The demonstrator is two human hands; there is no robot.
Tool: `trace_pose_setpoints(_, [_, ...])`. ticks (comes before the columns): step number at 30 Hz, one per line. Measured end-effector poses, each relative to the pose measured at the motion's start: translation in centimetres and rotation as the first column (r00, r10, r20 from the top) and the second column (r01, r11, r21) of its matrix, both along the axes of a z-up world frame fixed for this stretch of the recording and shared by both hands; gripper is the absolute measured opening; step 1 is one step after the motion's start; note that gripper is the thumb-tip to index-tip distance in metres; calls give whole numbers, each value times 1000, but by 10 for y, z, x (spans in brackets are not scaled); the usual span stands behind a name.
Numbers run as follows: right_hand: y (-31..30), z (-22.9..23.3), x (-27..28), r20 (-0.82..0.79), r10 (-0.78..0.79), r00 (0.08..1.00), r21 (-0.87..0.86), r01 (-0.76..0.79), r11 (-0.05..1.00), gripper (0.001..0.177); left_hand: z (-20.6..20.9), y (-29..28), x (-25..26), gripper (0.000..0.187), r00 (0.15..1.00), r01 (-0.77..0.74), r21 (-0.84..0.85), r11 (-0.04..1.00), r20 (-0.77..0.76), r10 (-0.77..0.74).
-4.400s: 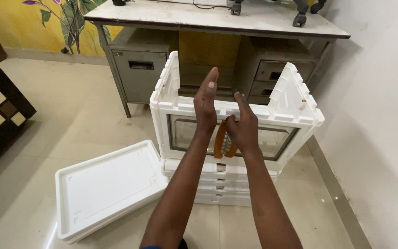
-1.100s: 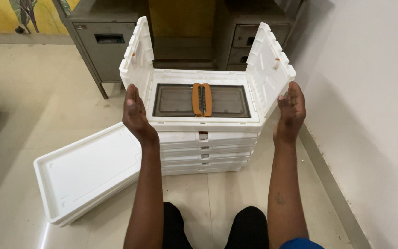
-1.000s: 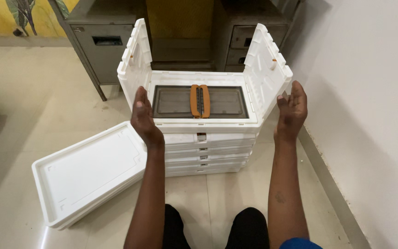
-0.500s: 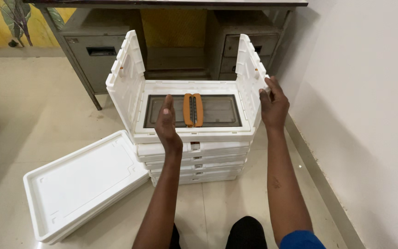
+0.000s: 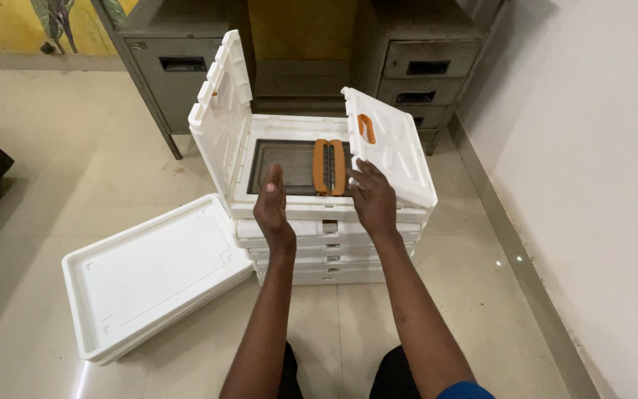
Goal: The person assembles a white plastic crate by unfolding its sides, inserting a frame, and securing the lid. They then open the crate, remove the frame, and place it on a stack of lids before repeating the process with another crate.
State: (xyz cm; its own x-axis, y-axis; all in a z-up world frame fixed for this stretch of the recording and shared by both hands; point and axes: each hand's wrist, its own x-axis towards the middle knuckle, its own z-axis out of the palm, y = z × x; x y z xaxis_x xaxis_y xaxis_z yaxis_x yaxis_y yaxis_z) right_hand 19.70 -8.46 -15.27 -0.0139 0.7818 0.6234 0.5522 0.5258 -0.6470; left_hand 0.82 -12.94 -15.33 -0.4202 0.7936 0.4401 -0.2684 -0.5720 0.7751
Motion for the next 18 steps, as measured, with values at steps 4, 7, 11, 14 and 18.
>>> trace_pose_setpoints(4, [-3,-26,-10,150,-62,987,27,59,998,42,-15,2,-7,72,999,7,-46,999,39,-6])
trace_pose_setpoints(7, [-2,-41,-12,198,-57,979,-11,60,998,46,-21,3,-12,72,999,1,-43,999,54,2])
trace_pose_setpoints(11, [1,-53,-13,246,-53,968,-42,65,997,45,-23,-2,-17,72,998,-37,-84,996,38,41])
trace_pose_setpoints(14, [4,-52,-17,306,-70,950,-60,92,994,47,-20,-7,-23,72,998,-39,-62,997,47,42])
trace_pose_setpoints(18, [0,-35,-39,231,-38,972,-28,46,999,50,-13,-17,-38,70,994,-56,-12,998,88,57])
